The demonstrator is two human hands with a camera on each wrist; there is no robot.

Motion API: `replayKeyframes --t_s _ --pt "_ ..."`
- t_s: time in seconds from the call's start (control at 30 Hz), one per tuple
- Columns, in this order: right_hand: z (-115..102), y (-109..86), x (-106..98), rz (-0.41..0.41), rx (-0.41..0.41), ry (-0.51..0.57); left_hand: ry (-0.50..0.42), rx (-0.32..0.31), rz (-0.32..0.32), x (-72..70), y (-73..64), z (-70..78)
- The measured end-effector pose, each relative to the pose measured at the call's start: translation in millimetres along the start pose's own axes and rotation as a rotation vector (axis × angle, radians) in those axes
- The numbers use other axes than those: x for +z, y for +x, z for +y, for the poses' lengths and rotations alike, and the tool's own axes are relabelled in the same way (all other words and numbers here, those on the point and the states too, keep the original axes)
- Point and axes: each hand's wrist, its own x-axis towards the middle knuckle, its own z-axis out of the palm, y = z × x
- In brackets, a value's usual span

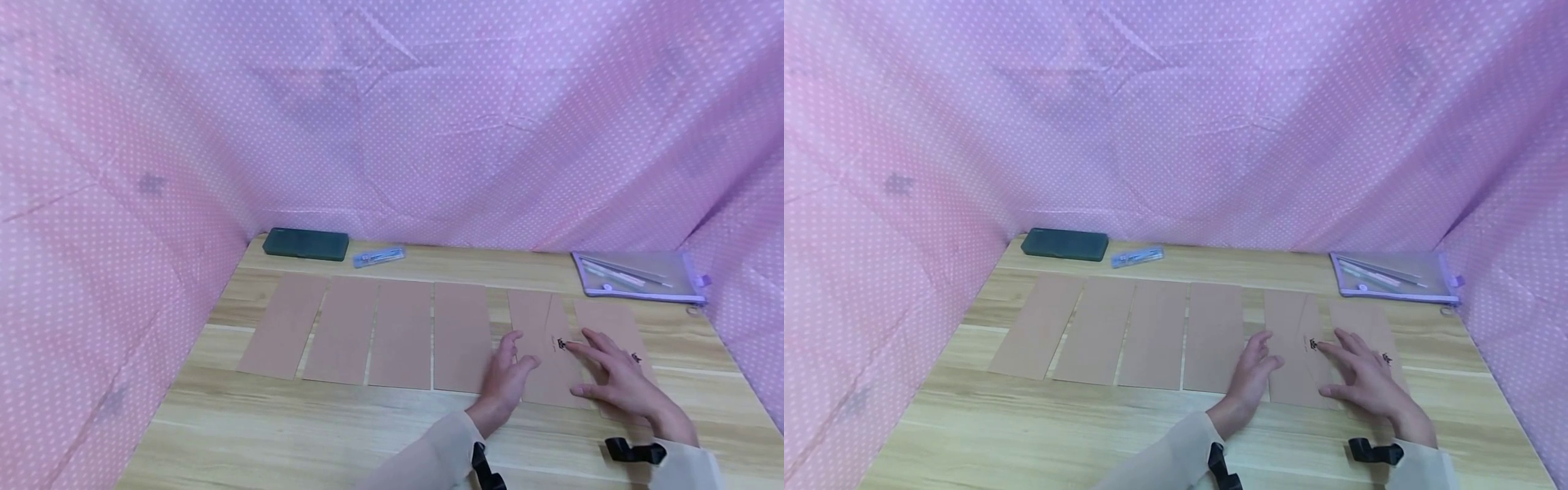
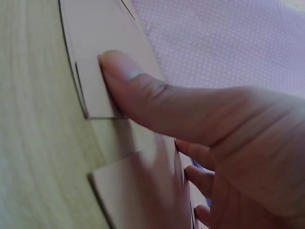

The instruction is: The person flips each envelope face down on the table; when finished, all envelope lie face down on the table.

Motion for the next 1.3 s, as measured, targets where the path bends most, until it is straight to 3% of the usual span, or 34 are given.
replayKeyframes --t_s 0.13,0.23,0.4,0.53,0.8,1.07,1.3 --pt "-1 -0.2 0 0.002 0.002 0.006 -0.074 -0.016 0.082 -1.4 3.2 1.1" --pt "-2 0.3 0 0.001 0.0 -0.003 -0.198 -0.022 0.124 -3.1 6.5 0.6" --pt "-4 -0.5 -3 -0.033 0.041 0.028 -0.428 -0.042 0.117 -5.0 11.0 -0.2" --pt "-5 -0.6 -4 -0.045 0.051 0.042 -0.531 -0.057 0.074 -4.8 13.2 -1.6" --pt "-13 0.4 -6 -0.065 0.071 0.047 -0.553 -0.061 0.034 -4.1 14.0 -1.8" --pt "-24 7.2 -3 0.015 -0.061 0.009 -0.624 -0.07 -0.016 -11.8 14.2 2.0" --pt "-37 12.3 -1 -0.02 -0.043 0.056 -0.661 -0.047 -0.036 -15.3 13.6 7.0"
